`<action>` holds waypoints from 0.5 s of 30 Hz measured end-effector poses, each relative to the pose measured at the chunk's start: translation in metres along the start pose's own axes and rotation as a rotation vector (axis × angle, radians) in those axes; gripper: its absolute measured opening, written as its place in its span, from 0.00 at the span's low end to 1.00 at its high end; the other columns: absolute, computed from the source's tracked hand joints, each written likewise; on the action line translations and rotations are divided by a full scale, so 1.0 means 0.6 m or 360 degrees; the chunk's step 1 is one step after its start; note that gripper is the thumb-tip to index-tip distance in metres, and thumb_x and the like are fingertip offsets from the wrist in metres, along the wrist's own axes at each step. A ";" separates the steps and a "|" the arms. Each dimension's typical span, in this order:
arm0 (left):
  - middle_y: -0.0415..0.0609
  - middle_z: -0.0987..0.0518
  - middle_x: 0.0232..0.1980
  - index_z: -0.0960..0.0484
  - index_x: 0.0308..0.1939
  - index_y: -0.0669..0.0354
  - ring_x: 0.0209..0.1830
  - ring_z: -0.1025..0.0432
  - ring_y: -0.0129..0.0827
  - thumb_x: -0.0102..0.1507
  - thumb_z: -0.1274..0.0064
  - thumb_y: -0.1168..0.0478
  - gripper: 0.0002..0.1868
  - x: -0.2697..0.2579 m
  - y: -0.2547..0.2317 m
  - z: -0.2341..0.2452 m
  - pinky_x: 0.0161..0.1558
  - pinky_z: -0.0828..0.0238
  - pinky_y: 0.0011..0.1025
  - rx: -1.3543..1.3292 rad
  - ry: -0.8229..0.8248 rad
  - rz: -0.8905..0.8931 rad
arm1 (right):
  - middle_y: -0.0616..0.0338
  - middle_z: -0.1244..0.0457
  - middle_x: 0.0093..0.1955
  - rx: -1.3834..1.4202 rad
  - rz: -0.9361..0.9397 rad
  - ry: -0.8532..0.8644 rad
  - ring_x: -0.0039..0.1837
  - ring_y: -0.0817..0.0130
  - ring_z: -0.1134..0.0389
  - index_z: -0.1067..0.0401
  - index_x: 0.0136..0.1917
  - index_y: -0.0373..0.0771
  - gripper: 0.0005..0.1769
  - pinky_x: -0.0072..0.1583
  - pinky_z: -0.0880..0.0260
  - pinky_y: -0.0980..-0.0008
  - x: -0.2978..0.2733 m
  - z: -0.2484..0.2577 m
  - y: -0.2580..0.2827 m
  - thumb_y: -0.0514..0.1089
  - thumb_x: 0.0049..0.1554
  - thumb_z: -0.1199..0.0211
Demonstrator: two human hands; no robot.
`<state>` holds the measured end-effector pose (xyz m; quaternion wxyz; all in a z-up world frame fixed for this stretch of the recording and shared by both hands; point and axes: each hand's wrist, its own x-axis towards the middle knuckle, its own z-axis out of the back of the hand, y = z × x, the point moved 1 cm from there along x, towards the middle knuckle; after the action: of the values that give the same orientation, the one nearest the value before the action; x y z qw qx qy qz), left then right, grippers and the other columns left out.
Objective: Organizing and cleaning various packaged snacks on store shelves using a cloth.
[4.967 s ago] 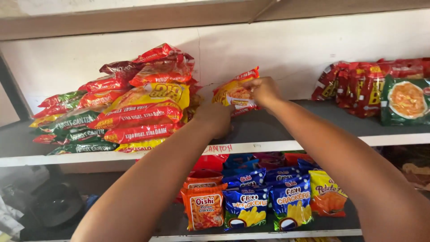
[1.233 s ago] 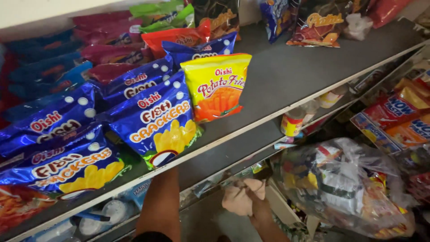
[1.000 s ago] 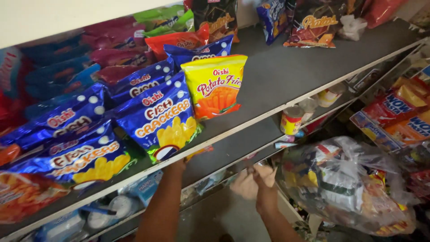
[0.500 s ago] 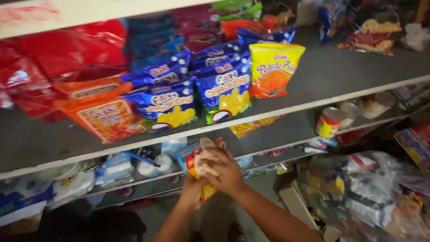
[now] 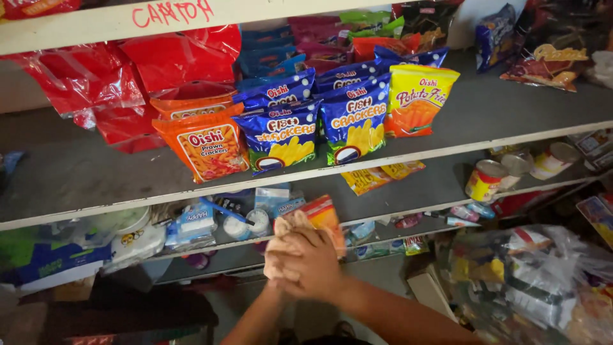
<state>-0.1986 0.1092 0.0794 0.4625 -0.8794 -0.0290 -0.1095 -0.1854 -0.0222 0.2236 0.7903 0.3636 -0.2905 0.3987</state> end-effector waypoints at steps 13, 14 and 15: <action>0.53 0.18 0.55 0.28 0.61 0.59 0.55 0.22 0.47 0.61 0.50 0.68 0.23 0.013 -0.122 -0.033 0.56 0.24 0.48 -0.0368 -0.0392 0.0653 | 0.70 0.28 0.53 -0.0134 -0.0470 -0.0107 0.52 0.61 0.31 0.21 0.47 0.52 0.08 0.58 0.29 0.58 0.016 0.041 -0.049 0.46 0.52 0.32; 0.51 0.18 0.56 0.28 0.61 0.59 0.56 0.22 0.45 0.63 0.51 0.63 0.21 0.016 -0.122 -0.039 0.57 0.24 0.48 -0.0470 -0.0393 0.0647 | 0.69 0.28 0.51 -0.0125 -0.0246 -0.0017 0.51 0.60 0.32 0.22 0.45 0.52 0.11 0.57 0.31 0.57 0.029 0.046 -0.014 0.45 0.46 0.32; 0.51 0.18 0.56 0.28 0.61 0.59 0.56 0.22 0.45 0.63 0.51 0.63 0.21 0.027 -0.089 -0.018 0.57 0.24 0.48 -0.0474 -0.0388 0.0633 | 0.69 0.28 0.51 -0.0128 -0.0231 -0.0016 0.51 0.60 0.32 0.22 0.45 0.52 0.11 0.57 0.31 0.57 0.039 0.039 0.020 0.45 0.46 0.32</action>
<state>-0.1927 0.1300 0.1322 0.3335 -0.9328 0.1052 0.0872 -0.1874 -0.0264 0.2585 0.8296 0.3535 -0.2831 0.3265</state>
